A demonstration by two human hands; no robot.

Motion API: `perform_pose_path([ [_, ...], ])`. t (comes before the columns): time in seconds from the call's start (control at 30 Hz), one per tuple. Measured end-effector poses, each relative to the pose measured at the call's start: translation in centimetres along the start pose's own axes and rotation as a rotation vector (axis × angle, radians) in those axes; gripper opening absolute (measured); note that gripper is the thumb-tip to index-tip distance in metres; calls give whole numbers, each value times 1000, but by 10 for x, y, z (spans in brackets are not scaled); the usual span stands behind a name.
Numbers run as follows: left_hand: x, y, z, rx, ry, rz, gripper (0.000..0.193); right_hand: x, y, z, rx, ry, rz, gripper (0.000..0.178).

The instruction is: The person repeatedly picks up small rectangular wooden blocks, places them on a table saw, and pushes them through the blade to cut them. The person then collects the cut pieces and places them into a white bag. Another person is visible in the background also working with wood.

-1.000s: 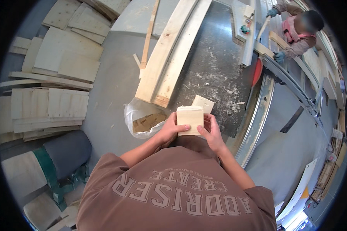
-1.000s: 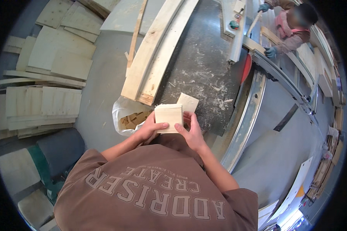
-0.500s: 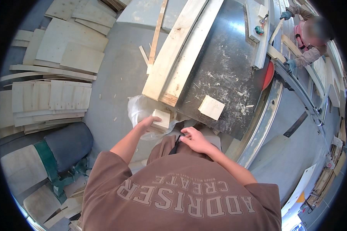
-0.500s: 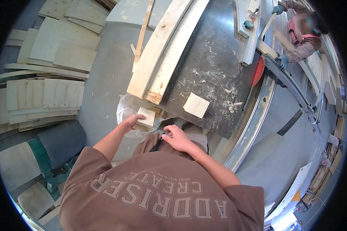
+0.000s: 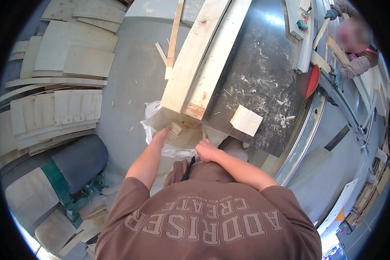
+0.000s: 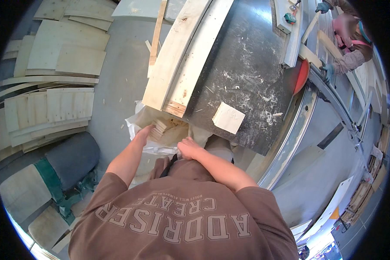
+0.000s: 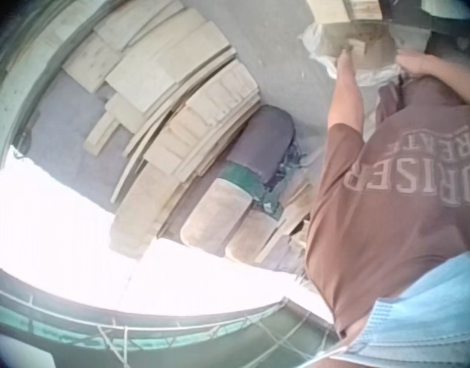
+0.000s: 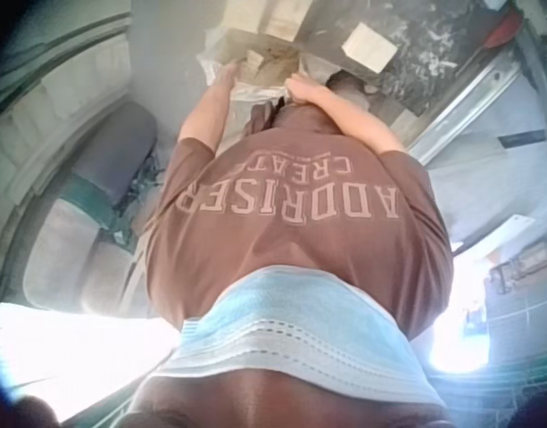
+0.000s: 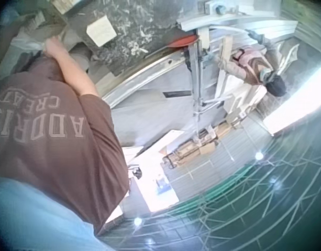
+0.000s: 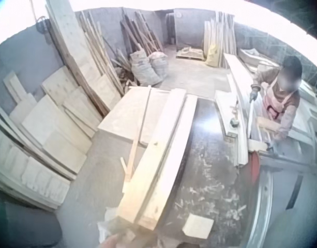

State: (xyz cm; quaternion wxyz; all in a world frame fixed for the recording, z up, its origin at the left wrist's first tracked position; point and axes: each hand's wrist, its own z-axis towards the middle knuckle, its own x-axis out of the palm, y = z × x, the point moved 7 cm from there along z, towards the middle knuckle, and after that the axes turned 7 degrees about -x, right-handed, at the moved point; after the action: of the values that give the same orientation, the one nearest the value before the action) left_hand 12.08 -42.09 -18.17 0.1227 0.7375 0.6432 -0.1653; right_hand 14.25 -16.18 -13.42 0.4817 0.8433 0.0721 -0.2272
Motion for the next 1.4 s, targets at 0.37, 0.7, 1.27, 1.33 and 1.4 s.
perform_pose_path([
  [0.37, -36, -64, -69, 407, -405, 143, 86, -144, 45, -91, 20, -1025, -53, 22],
  [0.7, 11, -62, -79, 566, -207, 866, 43, -203, -162, -203, 465, -674, 433, 95],
  [1.27, -29, -49, -174, 743, -986, 585, 78, -178, -135, -191, 553, -590, 412, 99],
  [1.33, -38, -51, -159, 614, -879, 537, 60, -169, -126, -189, 543, -613, 348, 99],
  [1.4, -44, -44, -135, 465, -681, 515, 43, -173, -99, -183, 522, -599, 263, 100],
])
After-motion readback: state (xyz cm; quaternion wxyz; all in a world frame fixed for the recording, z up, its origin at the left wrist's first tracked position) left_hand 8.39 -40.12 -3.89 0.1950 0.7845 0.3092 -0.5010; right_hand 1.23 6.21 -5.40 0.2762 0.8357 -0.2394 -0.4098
